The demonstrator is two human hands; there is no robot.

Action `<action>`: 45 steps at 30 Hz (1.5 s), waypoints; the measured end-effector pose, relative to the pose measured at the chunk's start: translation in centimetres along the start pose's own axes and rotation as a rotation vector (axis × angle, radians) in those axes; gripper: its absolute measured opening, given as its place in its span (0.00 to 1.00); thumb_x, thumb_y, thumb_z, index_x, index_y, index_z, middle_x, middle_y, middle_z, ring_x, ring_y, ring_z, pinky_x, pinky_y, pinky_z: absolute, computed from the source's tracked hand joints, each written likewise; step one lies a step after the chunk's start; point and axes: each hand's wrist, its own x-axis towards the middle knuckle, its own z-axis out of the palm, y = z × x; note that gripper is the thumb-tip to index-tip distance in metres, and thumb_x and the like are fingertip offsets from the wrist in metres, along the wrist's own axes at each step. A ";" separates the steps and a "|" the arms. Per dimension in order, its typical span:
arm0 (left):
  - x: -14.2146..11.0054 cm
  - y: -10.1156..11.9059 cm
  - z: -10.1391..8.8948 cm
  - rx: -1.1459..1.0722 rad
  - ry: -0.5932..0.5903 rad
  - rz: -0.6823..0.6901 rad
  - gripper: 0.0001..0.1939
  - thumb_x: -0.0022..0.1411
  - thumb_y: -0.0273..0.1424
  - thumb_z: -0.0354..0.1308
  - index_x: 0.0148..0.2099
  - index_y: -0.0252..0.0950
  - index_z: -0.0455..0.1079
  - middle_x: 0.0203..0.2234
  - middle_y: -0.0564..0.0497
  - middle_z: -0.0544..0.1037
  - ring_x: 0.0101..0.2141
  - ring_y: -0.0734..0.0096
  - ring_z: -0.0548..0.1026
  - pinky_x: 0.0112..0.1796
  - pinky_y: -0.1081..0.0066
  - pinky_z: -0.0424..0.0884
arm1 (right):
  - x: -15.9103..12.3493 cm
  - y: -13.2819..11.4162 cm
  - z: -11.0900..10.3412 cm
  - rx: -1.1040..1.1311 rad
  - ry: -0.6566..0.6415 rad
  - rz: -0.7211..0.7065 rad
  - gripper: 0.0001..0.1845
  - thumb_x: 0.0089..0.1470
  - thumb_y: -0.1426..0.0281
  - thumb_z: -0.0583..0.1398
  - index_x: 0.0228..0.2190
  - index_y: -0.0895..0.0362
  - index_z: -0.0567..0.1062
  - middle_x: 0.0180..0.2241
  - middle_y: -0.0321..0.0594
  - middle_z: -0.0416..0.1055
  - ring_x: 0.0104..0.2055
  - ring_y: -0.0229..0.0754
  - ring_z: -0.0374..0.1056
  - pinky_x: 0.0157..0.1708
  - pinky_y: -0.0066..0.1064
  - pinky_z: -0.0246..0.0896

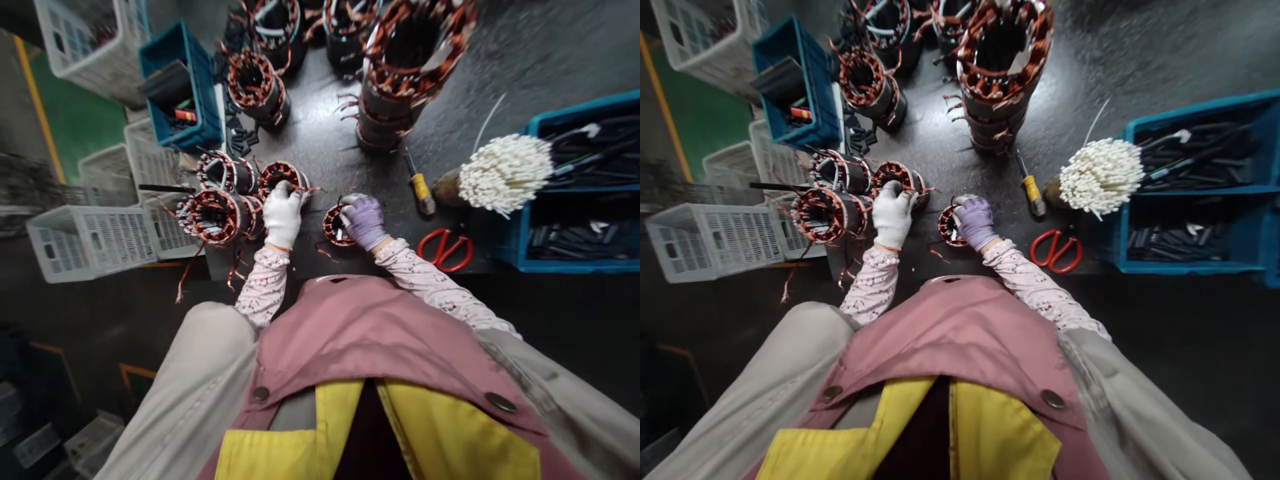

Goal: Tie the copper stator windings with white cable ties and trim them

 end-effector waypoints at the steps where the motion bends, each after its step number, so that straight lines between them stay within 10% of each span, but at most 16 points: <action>1: -0.9 0.3 -0.1 -0.071 0.039 0.029 0.17 0.70 0.40 0.49 0.47 0.36 0.75 0.48 0.42 0.74 0.45 0.63 0.72 0.48 0.66 0.67 | -0.1 0.2 0.2 0.022 -0.013 -0.061 0.14 0.58 0.69 0.56 0.39 0.59 0.80 0.51 0.49 0.74 0.56 0.55 0.64 0.57 0.50 0.56; 8: -2.7 4.3 1.2 0.101 -0.417 0.261 0.19 0.72 0.34 0.46 0.61 0.44 0.65 0.60 0.45 0.68 0.44 0.62 0.76 0.40 0.68 0.72 | -5.8 2.5 -1.0 0.101 0.138 -0.070 0.18 0.62 0.64 0.54 0.48 0.58 0.77 0.54 0.50 0.71 0.57 0.52 0.64 0.56 0.48 0.58; 16: -1.1 7.6 2.3 0.359 -0.535 0.579 0.23 0.71 0.27 0.42 0.64 0.36 0.62 0.57 0.35 0.69 0.51 0.51 0.73 0.43 0.58 0.72 | -7.5 1.2 -1.1 -0.056 -0.139 -0.080 0.30 0.55 0.58 0.63 0.55 0.61 0.72 0.65 0.55 0.56 0.63 0.60 0.55 0.59 0.50 0.51; 22: 0.6 8.9 1.9 0.313 -0.654 0.449 0.15 0.67 0.28 0.50 0.51 0.31 0.73 0.42 0.37 0.77 0.43 0.52 0.78 0.42 0.61 0.69 | -6.8 1.1 -1.0 -0.098 -0.167 -0.096 0.27 0.57 0.63 0.60 0.55 0.62 0.71 0.63 0.56 0.60 0.60 0.59 0.58 0.55 0.48 0.53; 30: -0.6 5.5 1.5 -0.311 -0.723 0.070 0.18 0.69 0.38 0.47 0.42 0.29 0.72 0.25 0.50 0.76 0.21 0.77 0.68 0.28 0.75 0.66 | -6.0 1.1 -1.7 -0.044 -0.227 -0.099 0.22 0.60 0.66 0.56 0.54 0.59 0.73 0.64 0.51 0.60 0.53 0.55 0.65 0.47 0.44 0.55; 38: -1.5 4.7 1.6 0.197 -0.790 0.634 0.24 0.62 0.33 0.58 0.59 0.36 0.67 0.53 0.43 0.74 0.47 0.61 0.76 0.43 0.70 0.69 | -5.8 1.2 -2.0 -0.114 -0.224 -0.141 0.20 0.59 0.66 0.57 0.51 0.59 0.74 0.63 0.48 0.61 0.50 0.52 0.66 0.43 0.40 0.57; 45: 0.1 6.4 2.5 0.231 -0.900 0.544 0.11 0.59 0.29 0.59 0.44 0.35 0.75 0.36 0.45 0.79 0.42 0.58 0.77 0.42 0.66 0.68 | -5.9 1.2 -2.2 -0.104 -0.260 -0.114 0.23 0.60 0.66 0.55 0.54 0.59 0.72 0.64 0.49 0.60 0.50 0.54 0.66 0.43 0.42 0.58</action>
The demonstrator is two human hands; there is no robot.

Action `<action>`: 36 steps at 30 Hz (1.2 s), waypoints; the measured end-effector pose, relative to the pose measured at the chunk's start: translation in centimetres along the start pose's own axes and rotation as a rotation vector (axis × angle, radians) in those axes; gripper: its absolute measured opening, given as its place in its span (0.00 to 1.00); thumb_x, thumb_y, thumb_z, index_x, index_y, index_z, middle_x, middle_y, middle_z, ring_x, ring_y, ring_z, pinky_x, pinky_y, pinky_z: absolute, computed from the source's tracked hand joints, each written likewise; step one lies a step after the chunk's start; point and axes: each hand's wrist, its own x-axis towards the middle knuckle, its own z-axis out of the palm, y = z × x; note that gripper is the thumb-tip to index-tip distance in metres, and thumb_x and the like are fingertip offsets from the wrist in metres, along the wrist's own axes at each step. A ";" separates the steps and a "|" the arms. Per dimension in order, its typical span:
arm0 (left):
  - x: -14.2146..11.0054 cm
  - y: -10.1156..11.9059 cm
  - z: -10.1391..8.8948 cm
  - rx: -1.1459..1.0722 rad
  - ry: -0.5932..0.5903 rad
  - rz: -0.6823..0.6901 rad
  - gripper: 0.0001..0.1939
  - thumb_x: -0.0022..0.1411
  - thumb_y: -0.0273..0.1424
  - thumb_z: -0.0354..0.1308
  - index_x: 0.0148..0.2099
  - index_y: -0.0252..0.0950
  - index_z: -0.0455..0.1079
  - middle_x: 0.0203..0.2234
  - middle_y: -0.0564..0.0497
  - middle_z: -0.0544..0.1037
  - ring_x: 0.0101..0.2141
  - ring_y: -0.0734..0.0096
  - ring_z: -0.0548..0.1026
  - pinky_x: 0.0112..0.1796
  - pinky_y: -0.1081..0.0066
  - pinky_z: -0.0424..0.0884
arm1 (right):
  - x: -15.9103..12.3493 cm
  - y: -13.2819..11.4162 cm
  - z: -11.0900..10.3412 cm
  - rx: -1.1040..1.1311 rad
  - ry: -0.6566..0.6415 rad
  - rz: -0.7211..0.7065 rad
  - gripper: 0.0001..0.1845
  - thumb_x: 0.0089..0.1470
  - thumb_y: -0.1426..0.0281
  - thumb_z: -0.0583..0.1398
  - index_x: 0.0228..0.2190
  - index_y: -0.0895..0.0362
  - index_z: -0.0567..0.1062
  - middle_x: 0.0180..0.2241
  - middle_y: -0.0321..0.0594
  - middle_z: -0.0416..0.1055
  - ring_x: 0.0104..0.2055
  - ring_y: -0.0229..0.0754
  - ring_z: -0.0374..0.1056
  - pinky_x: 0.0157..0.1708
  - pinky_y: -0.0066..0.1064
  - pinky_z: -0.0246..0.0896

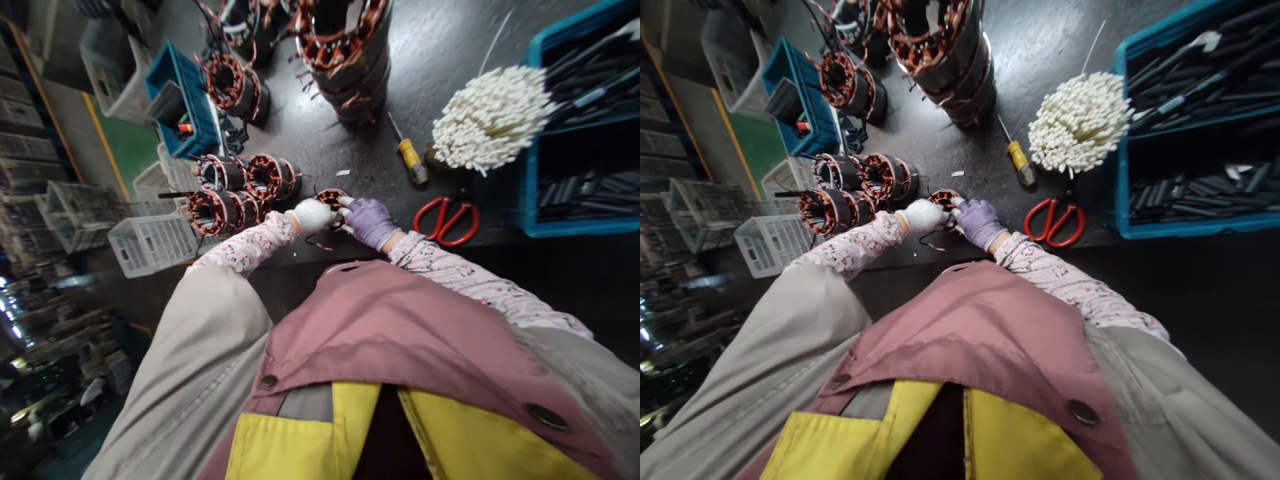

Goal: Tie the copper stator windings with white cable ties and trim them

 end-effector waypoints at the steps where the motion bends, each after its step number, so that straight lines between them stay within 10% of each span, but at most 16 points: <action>1: 0.1 0.2 -0.1 -0.025 0.007 -0.006 0.08 0.59 0.28 0.59 0.41 0.35 0.76 0.32 0.46 0.78 0.41 0.58 0.77 0.43 0.66 0.68 | 0.0 -0.1 0.0 0.001 0.004 0.001 0.23 0.60 0.65 0.54 0.54 0.59 0.73 0.64 0.48 0.60 0.50 0.53 0.66 0.43 0.41 0.58; 10: -1.5 3.7 2.8 -0.417 0.135 -0.075 0.16 0.70 0.34 0.43 0.44 0.32 0.71 0.24 0.52 0.74 0.20 0.77 0.69 0.24 0.75 0.68 | 0.2 0.0 0.1 0.105 -0.063 0.085 0.23 0.61 0.67 0.53 0.56 0.54 0.72 0.65 0.44 0.59 0.47 0.53 0.71 0.42 0.43 0.65; 15: -4.3 -0.3 2.7 -0.331 0.595 -0.248 0.15 0.67 0.39 0.51 0.43 0.34 0.74 0.49 0.42 0.75 0.46 0.64 0.75 0.48 0.65 0.72 | -2.3 2.8 3.5 0.574 0.339 0.091 0.30 0.55 0.53 0.59 0.55 0.55 0.72 0.64 0.48 0.60 0.58 0.53 0.65 0.54 0.46 0.65; 18: -3.0 -2.0 2.5 -0.103 0.533 -0.085 0.10 0.64 0.36 0.57 0.43 0.38 0.77 0.63 0.46 0.64 0.63 0.54 0.60 0.61 0.55 0.59 | -2.0 3.3 5.6 0.882 0.623 0.398 0.33 0.62 0.48 0.46 0.55 0.57 0.70 0.59 0.52 0.65 0.54 0.47 0.70 0.49 0.44 0.70; 22: 1.5 -2.2 3.4 -0.092 0.482 -0.019 0.14 0.69 0.31 0.50 0.49 0.39 0.76 0.63 0.43 0.66 0.65 0.53 0.59 0.57 0.54 0.64 | 3.9 1.8 5.1 1.053 0.584 0.490 0.36 0.64 0.49 0.38 0.50 0.59 0.73 0.51 0.51 0.74 0.50 0.43 0.73 0.51 0.40 0.69; 28: 5.0 -2.8 5.0 -0.331 0.577 -0.130 0.16 0.65 0.27 0.52 0.53 0.33 0.73 0.56 0.35 0.72 0.59 0.53 0.68 0.57 0.56 0.64 | 12.1 -0.6 1.3 0.629 0.191 0.508 0.28 0.64 0.53 0.47 0.51 0.56 0.75 0.51 0.48 0.74 0.56 0.47 0.69 0.58 0.40 0.62; 34: 1.2 -2.2 5.5 -0.848 0.895 -0.088 0.06 0.61 0.29 0.58 0.39 0.35 0.74 0.53 0.43 0.74 0.56 0.63 0.70 0.59 0.62 0.65 | 4.0 -1.2 -1.1 0.253 0.434 0.233 0.28 0.63 0.60 0.48 0.59 0.60 0.67 0.62 0.52 0.62 0.65 0.48 0.59 0.63 0.44 0.56; 36: -0.4 -1.4 7.1 -1.169 1.028 -0.247 0.08 0.63 0.32 0.54 0.39 0.34 0.72 0.49 0.42 0.76 0.51 0.65 0.73 0.56 0.62 0.68 | 1.7 -1.9 -0.9 0.092 0.251 0.073 0.26 0.60 0.62 0.54 0.56 0.58 0.70 0.59 0.53 0.66 0.65 0.52 0.58 0.65 0.50 0.51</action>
